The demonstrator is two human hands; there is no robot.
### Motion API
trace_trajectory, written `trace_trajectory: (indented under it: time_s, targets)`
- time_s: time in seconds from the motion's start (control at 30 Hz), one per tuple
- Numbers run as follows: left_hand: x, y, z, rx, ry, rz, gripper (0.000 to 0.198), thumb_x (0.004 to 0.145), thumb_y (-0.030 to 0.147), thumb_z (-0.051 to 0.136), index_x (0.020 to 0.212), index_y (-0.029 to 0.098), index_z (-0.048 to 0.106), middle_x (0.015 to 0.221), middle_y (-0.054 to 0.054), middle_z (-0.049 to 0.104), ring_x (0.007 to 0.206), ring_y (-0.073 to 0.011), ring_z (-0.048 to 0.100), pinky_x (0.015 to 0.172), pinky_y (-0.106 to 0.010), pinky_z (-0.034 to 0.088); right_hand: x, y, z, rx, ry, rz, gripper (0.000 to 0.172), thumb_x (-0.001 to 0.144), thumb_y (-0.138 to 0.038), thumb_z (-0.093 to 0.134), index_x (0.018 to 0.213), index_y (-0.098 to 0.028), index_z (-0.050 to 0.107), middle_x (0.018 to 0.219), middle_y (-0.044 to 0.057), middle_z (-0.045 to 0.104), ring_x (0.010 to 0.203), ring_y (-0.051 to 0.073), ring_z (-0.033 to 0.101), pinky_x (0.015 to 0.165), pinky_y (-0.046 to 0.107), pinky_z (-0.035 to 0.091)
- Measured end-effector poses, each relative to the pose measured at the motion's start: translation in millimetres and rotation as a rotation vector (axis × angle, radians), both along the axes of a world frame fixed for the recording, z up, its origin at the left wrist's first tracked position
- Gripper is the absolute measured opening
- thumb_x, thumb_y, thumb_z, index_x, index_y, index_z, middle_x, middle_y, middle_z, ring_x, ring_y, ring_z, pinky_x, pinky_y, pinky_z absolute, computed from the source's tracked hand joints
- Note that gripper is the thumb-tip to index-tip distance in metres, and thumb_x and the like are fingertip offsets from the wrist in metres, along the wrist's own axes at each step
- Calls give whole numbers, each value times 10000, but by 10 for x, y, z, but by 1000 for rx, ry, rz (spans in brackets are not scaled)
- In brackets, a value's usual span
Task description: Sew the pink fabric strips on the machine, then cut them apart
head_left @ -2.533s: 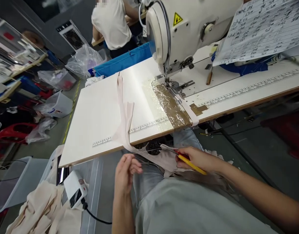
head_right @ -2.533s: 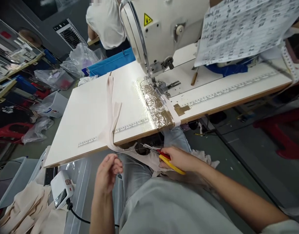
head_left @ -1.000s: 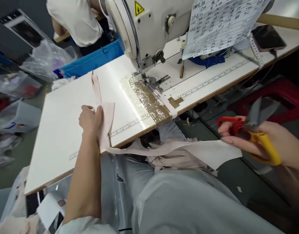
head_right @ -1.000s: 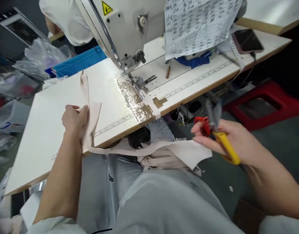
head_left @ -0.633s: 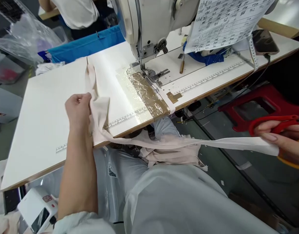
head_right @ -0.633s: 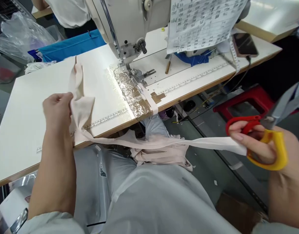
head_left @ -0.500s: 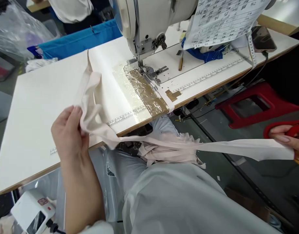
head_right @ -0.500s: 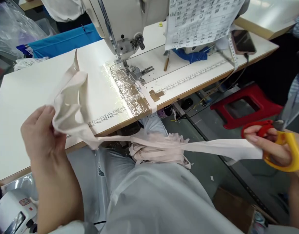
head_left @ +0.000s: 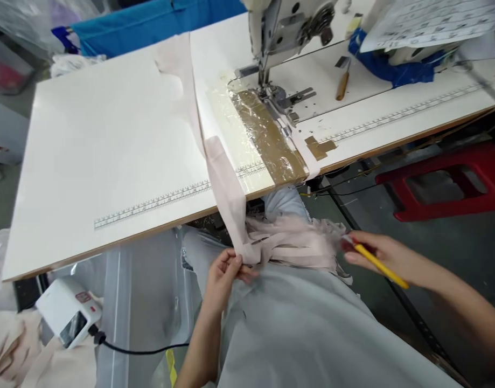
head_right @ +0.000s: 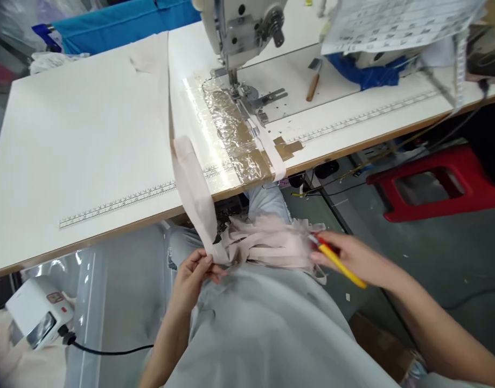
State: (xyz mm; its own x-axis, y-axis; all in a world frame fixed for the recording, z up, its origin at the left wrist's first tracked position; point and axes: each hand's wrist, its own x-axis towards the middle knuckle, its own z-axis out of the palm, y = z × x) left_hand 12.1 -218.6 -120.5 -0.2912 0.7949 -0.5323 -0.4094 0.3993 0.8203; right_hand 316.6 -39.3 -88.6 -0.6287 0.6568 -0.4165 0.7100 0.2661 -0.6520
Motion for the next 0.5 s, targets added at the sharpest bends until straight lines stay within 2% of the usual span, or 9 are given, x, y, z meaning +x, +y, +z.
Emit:
trace_trajectory:
  time_s: [0.03, 0.1, 0.2, 0.3, 0.5]
  targets:
    - [56, 4, 5, 8, -20, 29, 438, 754, 571, 759, 867, 172, 621, 673, -44, 736, 609, -186, 717, 541, -241, 549, -221, -32, 30, -124, 65, 145, 592, 861, -782, 430, 725, -211, 502, 676, 41, 563, 606, 166, 529, 558, 275, 441]
    - [114, -2, 27, 13, -23, 82, 437, 753, 568, 764, 889, 176, 627, 731, -38, 746, 682, -206, 748, 585, -254, 575, -584, -55, 77, -245, 92, 356, 519, 892, -717, 432, 740, -221, 436, 699, 21, 530, 631, 167, 504, 577, 279, 415]
    - [109, -32, 64, -3, 0, 90, 444, 758, 572, 759, 918, 176, 642, 672, 2, 715, 548, -190, 719, 529, -259, 568, -940, 7, 85, -213, 0, 547, 498, 893, -691, 433, 723, -225, 392, 674, -1, 493, 613, 164, 468, 570, 277, 345]
    - [72, -55, 79, -6, 1, 74, 451, 759, 593, 747, 887, 174, 638, 606, 15, 694, 439, -185, 673, 463, -265, 543, -1142, 95, 50, -164, -71, 671, 509, 902, -684, 420, 690, -225, 358, 637, -20, 439, 586, 150, 430, 556, 274, 291]
    - [48, -68, 59, 10, -59, 67, 380, 798, 535, 739, 831, 169, 641, 524, -6, 684, 516, -191, 706, 432, -201, 477, -1374, 157, 59, -158, -113, 796, 513, 903, -665, 416, 655, -227, 320, 589, -37, 361, 541, 130, 360, 525, 275, 256]
